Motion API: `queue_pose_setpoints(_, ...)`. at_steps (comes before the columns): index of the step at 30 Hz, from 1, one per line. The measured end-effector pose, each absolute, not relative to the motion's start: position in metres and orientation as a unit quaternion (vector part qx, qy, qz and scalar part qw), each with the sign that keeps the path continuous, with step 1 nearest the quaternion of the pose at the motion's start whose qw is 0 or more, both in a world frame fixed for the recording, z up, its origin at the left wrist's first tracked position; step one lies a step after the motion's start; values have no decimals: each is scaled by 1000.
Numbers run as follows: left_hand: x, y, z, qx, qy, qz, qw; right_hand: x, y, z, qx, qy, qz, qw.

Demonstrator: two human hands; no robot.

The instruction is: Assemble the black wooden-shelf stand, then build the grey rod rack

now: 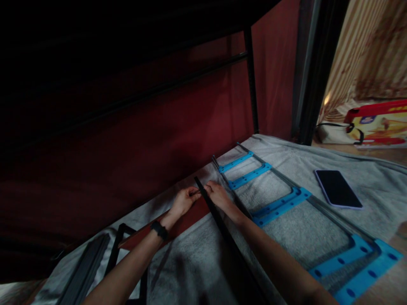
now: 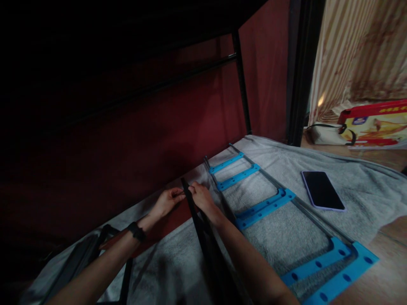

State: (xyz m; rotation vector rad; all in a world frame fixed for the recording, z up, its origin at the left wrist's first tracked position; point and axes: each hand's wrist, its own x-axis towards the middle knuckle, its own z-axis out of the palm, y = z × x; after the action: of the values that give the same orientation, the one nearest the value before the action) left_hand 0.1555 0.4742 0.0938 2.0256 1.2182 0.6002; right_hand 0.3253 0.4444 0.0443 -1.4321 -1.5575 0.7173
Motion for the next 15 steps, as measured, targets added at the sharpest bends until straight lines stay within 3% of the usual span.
queue_pose_setpoints(15, 159, 470, 100, 780, 480, 234, 327, 322, 451, 46, -589, -626, 289, 421)
